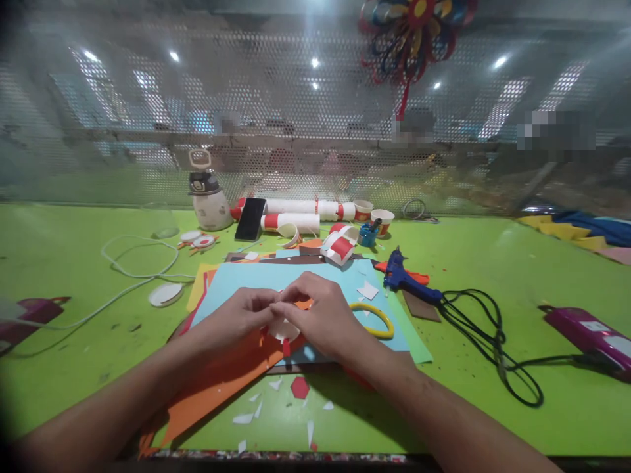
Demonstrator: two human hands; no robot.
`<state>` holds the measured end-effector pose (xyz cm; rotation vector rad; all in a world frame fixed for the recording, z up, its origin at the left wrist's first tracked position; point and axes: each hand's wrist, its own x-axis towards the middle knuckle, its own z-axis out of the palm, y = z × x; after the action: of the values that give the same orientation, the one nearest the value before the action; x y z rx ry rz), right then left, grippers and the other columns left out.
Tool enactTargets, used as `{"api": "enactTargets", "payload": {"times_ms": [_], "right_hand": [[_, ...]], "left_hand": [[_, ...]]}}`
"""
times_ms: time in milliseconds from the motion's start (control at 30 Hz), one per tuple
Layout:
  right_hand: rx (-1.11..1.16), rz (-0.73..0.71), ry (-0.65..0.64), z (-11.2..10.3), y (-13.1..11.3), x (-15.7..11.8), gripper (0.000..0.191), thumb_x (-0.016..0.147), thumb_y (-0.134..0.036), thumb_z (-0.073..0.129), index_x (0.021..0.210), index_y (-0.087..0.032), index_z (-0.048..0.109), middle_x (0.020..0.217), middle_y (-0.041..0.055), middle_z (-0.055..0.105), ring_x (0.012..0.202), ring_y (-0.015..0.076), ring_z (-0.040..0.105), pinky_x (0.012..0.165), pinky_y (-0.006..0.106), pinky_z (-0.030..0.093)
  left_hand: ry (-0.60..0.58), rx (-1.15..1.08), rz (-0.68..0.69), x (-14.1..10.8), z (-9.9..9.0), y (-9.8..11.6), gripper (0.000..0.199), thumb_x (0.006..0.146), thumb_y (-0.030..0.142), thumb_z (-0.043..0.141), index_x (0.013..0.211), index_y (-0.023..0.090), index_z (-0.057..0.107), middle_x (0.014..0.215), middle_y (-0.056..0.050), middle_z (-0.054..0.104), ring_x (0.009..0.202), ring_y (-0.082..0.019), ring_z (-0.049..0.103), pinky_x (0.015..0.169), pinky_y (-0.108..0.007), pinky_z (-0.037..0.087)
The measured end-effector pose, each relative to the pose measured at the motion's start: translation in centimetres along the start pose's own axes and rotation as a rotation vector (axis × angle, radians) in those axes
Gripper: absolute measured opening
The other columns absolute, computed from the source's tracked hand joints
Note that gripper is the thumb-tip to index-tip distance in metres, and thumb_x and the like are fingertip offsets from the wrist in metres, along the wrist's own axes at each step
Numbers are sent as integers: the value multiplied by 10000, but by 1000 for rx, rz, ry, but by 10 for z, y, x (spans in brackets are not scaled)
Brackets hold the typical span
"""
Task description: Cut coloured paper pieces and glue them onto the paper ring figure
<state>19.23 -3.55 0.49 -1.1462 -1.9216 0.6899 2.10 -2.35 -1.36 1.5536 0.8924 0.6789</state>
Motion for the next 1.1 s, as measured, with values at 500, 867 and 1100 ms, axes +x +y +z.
{"api": "enactTargets", "payload": {"times_ms": [500,867,1100], "right_hand": [[273,292,-137,-3,0,4,178,716,-300,676,617,-170,607,606,5,583,591,132,513,515,243,379],[452,449,-164,0,1,4,192,631,-295,726,608,-170,583,573,-7,589,551,117,511,506,235,376],[417,420,-187,-2,3,4,273,703,-399,695,629,-159,586,578,-9,556,544,106,478,506,236,350]], "left_hand": [[-22,194,16,-2,7,1,273,855,319,470,806,125,656,666,-16,544,586,-124,400,573,-265,321],[-15,195,-6,-2,9,1,238,823,284,476,797,129,654,658,-15,547,573,-126,412,567,-265,315],[-94,118,-26,-2,2,0,218,811,272,479,833,152,659,674,-8,543,589,-129,430,575,-269,310]]}}
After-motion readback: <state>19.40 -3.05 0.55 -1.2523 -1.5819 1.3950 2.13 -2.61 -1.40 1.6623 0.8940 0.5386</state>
